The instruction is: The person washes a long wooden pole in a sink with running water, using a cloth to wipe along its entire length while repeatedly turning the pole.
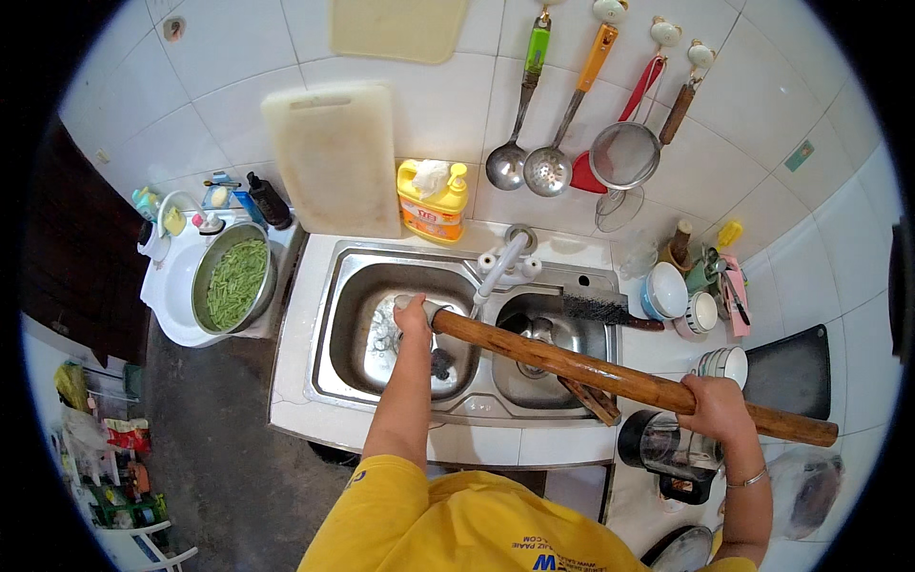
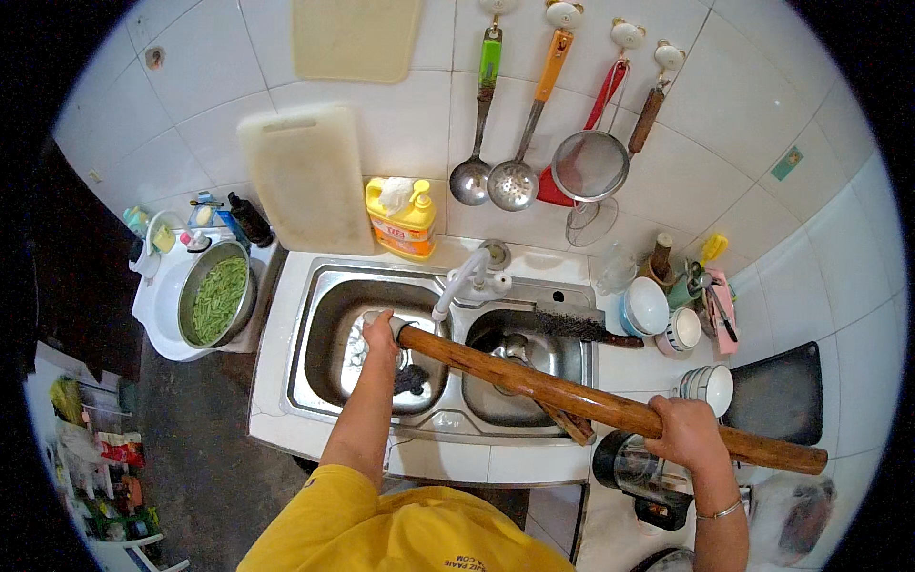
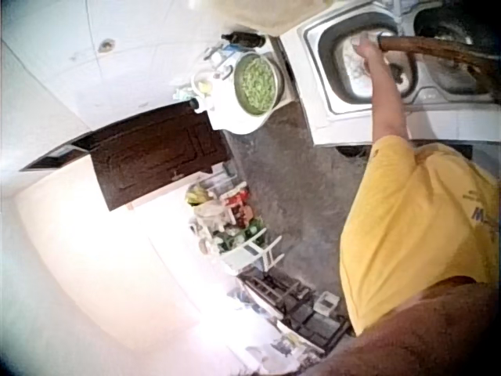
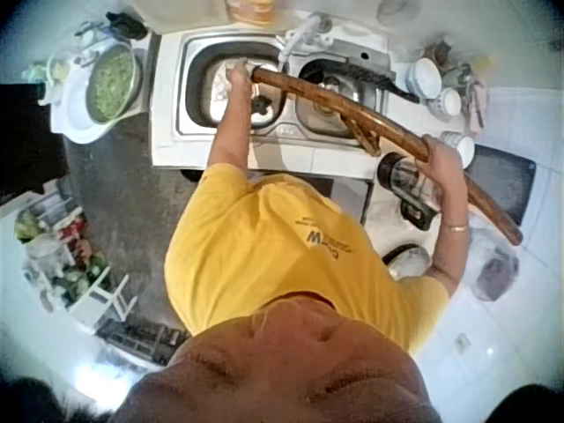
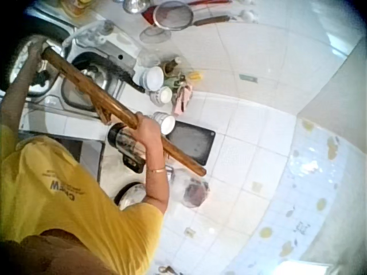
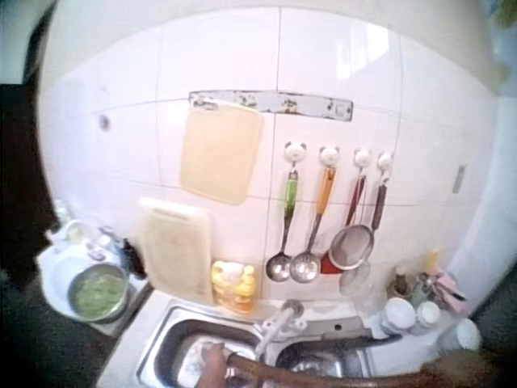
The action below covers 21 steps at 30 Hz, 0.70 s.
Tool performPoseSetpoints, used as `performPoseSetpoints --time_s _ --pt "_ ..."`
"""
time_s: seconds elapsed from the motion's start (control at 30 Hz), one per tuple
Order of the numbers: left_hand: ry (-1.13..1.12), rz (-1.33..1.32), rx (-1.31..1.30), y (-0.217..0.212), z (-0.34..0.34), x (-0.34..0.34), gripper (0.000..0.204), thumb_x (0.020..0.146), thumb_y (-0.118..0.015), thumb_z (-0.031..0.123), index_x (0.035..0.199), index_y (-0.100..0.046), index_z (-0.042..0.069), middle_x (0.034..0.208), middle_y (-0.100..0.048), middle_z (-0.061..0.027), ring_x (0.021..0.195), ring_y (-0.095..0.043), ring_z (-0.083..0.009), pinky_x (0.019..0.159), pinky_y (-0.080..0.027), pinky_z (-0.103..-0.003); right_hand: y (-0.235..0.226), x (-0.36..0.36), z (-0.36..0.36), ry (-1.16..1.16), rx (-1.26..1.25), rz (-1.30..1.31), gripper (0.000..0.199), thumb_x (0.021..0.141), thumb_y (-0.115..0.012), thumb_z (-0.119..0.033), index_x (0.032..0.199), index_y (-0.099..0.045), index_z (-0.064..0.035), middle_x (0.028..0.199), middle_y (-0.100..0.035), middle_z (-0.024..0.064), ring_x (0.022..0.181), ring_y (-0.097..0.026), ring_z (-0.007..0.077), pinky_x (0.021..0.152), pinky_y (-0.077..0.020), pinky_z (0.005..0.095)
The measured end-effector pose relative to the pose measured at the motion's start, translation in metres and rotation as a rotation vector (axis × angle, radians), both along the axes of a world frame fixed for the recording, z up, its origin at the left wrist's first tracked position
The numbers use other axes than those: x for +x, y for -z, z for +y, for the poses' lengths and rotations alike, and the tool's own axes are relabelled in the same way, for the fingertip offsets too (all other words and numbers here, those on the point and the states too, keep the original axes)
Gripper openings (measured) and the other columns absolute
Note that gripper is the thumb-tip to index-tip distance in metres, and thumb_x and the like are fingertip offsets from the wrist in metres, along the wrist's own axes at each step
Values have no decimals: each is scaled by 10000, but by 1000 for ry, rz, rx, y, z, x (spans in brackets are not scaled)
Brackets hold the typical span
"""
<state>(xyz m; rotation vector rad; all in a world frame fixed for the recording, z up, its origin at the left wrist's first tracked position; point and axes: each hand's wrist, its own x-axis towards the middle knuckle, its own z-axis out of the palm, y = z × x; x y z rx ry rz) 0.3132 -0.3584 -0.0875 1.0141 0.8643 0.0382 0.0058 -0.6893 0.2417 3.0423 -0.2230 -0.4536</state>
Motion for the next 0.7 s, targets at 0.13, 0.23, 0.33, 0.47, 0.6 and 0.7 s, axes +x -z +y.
performPoseSetpoints --time_s 0.13,0.23,0.33,0.47,0.6,0.7 --pt "128 -78 -34 21 -1 10 296 716 -701 69 980 -587 1 889 -627 -116 734 -618 -261 667 -521 -388 5 -13 -13 2 -9 -42 371 547 -748 -220 861 -615 -75 721 -621 143 698 -614 339 642 -487 419" --pt "431 22 -76 36 17 21 286 802 -649 216 1006 -568 33 898 -615 -124 724 -611 -276 649 -525 -412 7 -19 -22 -11 -22 -67 399 540 -772 -221 875 -606 -81 731 -620 116 696 -615 320 639 -479 427" --pt "596 106 -332 -3 16 9 299 842 -586 297 1006 -581 47 883 -618 -111 730 -613 -271 677 -519 -417 10 -34 -43 -26 -90 -113 426 519 -779 -212 883 -599 -83 749 -621 110 717 -614 311 661 -471 422" --pt "766 66 -448 19 27 10 309 843 -525 275 1005 -588 20 867 -627 -103 775 -621 -267 730 -512 -414 17 -42 -61 -61 -235 -165 520 492 -807 -213 950 -588 -100 750 -573 97 737 -580 310 655 -448 416" --pt "228 73 -559 19 -18 -6 409 802 -618 291 1105 -519 35 936 -589 -142 761 -617 -303 706 -522 -486 24 -32 -40 -124 -266 -194 549 512 -810 -215 997 -588 -87 745 -554 93 739 -572 296 666 -439 411" --pt "108 83 -473 108 -42 2 360 826 -613 281 1071 -495 45 954 -566 -149 804 -592 -303 693 -531 -483 26 1 -6 -251 -239 -235 510 567 -780 -195 1019 -588 -56 759 -571 91 736 -583 266 687 -439 398"
